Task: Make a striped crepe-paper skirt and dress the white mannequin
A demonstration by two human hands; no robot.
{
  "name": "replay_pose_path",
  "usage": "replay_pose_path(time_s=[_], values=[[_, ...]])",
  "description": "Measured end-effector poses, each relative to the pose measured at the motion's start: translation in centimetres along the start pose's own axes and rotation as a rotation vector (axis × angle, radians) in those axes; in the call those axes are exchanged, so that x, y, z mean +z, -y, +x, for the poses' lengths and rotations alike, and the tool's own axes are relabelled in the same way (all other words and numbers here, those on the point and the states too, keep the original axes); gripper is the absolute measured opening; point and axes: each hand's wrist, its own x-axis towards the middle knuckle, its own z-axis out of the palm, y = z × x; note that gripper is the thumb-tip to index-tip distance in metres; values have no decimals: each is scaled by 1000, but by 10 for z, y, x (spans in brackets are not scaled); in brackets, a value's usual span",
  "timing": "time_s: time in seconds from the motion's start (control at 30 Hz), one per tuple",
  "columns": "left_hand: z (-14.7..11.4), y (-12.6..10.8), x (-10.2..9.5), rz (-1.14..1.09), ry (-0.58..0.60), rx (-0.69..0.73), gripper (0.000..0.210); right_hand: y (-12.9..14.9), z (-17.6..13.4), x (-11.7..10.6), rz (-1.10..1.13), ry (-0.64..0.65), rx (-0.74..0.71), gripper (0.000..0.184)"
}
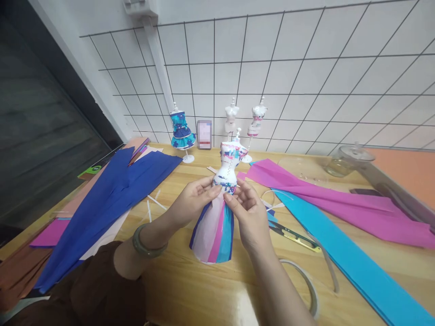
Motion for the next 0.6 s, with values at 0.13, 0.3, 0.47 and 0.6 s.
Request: replay_pose_path(time_s=[0.13,0.3,0.47,0.6], values=[[1,1,-3,-53,-31,-2,34,-1,1,-1,10,-16,10,42],[1,-1,-4,40,-22,-3,31,-4,1,-4,34,-21,57,41],[-1,-1,-2,123,-20,-4,33,-7,1,-2,-7,-32,69,36],[-4,0,-1,169,-24,-14,35,-9,1,-1,-24,-37,62,33]])
